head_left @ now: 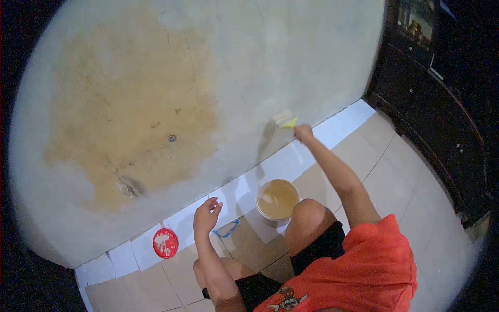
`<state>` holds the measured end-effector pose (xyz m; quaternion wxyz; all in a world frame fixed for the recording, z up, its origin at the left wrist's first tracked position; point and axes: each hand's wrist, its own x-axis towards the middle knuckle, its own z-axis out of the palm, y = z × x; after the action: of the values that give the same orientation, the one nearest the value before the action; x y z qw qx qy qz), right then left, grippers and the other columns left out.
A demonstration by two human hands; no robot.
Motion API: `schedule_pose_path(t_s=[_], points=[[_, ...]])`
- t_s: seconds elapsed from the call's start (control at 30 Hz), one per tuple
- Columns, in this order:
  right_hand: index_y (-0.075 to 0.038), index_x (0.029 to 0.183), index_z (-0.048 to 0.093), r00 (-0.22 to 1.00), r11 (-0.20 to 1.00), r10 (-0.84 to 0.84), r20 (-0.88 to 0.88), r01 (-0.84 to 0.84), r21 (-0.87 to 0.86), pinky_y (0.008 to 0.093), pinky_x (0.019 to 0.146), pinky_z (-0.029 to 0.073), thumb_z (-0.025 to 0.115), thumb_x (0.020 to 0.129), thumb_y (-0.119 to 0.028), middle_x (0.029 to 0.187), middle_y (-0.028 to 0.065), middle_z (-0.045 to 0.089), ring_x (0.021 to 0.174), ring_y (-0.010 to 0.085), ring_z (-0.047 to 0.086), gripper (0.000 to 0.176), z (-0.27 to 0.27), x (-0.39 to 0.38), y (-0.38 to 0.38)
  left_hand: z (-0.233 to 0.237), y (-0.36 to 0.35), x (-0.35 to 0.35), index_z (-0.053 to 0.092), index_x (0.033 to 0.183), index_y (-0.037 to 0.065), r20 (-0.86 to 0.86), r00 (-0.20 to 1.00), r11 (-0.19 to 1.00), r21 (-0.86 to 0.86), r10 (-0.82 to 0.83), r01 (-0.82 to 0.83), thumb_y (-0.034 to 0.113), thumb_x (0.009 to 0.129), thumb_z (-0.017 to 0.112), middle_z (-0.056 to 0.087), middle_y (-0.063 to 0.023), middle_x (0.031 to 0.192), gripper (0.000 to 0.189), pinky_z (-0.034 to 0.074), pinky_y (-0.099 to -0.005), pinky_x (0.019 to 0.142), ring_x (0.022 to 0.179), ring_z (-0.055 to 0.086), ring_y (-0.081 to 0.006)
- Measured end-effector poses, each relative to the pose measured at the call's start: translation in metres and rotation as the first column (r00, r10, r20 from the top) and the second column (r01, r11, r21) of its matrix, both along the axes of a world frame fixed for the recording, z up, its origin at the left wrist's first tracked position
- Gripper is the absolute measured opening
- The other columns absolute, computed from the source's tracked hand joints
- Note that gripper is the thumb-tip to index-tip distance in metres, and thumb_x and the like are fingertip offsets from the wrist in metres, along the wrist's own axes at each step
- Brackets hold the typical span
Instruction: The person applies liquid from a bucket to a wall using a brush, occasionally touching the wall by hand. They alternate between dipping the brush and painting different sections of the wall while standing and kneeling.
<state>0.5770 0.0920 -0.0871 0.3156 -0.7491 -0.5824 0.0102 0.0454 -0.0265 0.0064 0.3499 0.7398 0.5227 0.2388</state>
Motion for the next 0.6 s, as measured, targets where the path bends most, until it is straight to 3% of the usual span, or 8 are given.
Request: schedule_pose_path(t_s=[0.03, 0.07, 0.1, 0.17, 0.2, 0.3, 0.37, 0.6], points=[[-0.004, 0.056, 0.057, 0.702, 0.977, -0.197, -0.685, 0.200, -0.076, 0.0325, 0.034, 0.037, 0.054, 0.075, -0.021, 0.054, 0.0100, 0.056, 0.037, 0.0174, 0.047, 0.025, 0.080, -0.038, -0.019, -0.003, 0.001, 0.000, 0.057, 0.110, 0.001, 0.003, 1.000, 1.000, 0.004, -0.011, 0.011, 0.027, 0.082, 0.060, 0.063, -0.0171, 0.098, 0.038, 0.047, -0.0316, 0.081, 0.091, 0.062, -0.0232], [-0.006, 0.056, 0.057, 0.989, 0.986, -0.099, -0.110, 0.082, -0.148, 0.0327, 0.035, 0.037, 0.055, 0.076, -0.023, 0.053, 0.0088, 0.056, 0.038, 0.0169, 0.047, 0.026, 0.098, -0.013, 0.002, -0.006, 0.002, 0.001, 0.057, 0.110, 0.001, -0.002, 1.000, 1.000, 0.002, -0.016, 0.016, 0.027, 0.082, 0.060, 0.063, -0.0171, 0.098, 0.038, 0.047, -0.0316, 0.081, 0.091, 0.062, -0.0232], [-0.009, 0.059, 0.058, 0.994, 0.965, -0.106, 0.036, 0.112, -0.236, 0.0329, 0.035, 0.037, 0.056, 0.077, -0.023, 0.053, 0.0069, 0.055, 0.039, 0.0158, 0.048, 0.023, 0.123, 0.003, 0.032, -0.007, 0.003, 0.003, 0.057, 0.109, 0.001, 0.002, 1.000, 1.000, 0.015, -0.021, 0.021, 0.028, 0.082, 0.060, 0.063, -0.0167, 0.098, 0.039, 0.048, -0.0324, 0.079, 0.090, 0.062, -0.0242], [-0.008, 0.063, 0.056, 0.700, 0.983, -0.176, -0.692, 0.166, -0.082, 0.0329, 0.034, 0.036, 0.052, 0.079, -0.020, 0.052, 0.0055, 0.052, 0.040, 0.0149, 0.046, 0.020, 0.239, -0.048, 0.000, -0.012, 0.007, 0.005, 0.057, 0.109, 0.002, -0.004, 1.000, 0.999, 0.026, -0.031, 0.031, 0.030, 0.081, 0.060, 0.063, -0.0163, 0.099, 0.040, 0.048, -0.0331, 0.077, 0.090, 0.062, -0.0252], [-0.008, 0.061, 0.054, 0.968, 0.949, -0.138, -0.209, 0.069, -0.307, 0.0326, 0.032, 0.033, 0.053, 0.077, -0.017, 0.051, 0.0057, 0.050, 0.038, 0.0145, 0.043, 0.018, 0.283, -0.051, 0.000, -0.015, 0.008, 0.006, 0.057, 0.109, 0.002, 0.014, 0.999, 0.999, 0.011, -0.038, 0.038, 0.030, 0.081, 0.060, 0.063, -0.0162, 0.098, 0.040, 0.048, -0.0331, 0.077, 0.090, 0.062, -0.0252], [-0.007, 0.062, 0.055, 0.979, 0.948, -0.131, -0.156, 0.077, -0.310, 0.0303, 0.031, 0.028, 0.050, 0.075, -0.017, 0.049, 0.0035, 0.047, 0.036, 0.0130, 0.039, 0.017, 0.348, -0.016, 0.017, -0.016, 0.007, 0.007, 0.057, 0.109, 0.002, 0.008, 0.998, 0.998, -0.006, -0.059, 0.059, 0.029, 0.081, 0.060, 0.063, -0.0163, 0.098, 0.039, 0.048, -0.0329, 0.077, 0.089, 0.063, -0.0251], [-0.008, 0.061, 0.055, 0.980, 0.997, 0.082, -0.181, -0.082, 0.007, 0.0290, 0.031, 0.028, 0.050, 0.075, -0.022, 0.047, 0.0032, 0.045, 0.035, 0.0125, 0.038, 0.021, 0.380, 0.002, 0.005, -0.020, 0.009, 0.005, 0.057, 0.109, 0.001, -0.012, 0.998, 0.998, -0.006, -0.067, 0.067, 0.029, 0.081, 0.060, 0.063, -0.0164, 0.097, 0.039, 0.048, -0.0327, 0.077, 0.089, 0.063, -0.0251], [-0.004, 0.062, 0.053, 0.823, 0.972, -0.113, -0.557, 0.209, 0.111, 0.0284, 0.038, 0.031, 0.047, 0.086, -0.014, 0.051, 0.0014, 0.044, 0.041, 0.0132, 0.036, 0.027, 0.483, -0.017, -0.024, -0.026, 0.011, 0.000, 0.056, 0.109, 0.001, -0.016, 0.998, 0.998, -0.044, -0.053, 0.052, 0.029, 0.081, 0.060, 0.064, -0.0162, 0.096, 0.040, 0.049, -0.0321, 0.076, 0.088, 0.063, -0.0245]])
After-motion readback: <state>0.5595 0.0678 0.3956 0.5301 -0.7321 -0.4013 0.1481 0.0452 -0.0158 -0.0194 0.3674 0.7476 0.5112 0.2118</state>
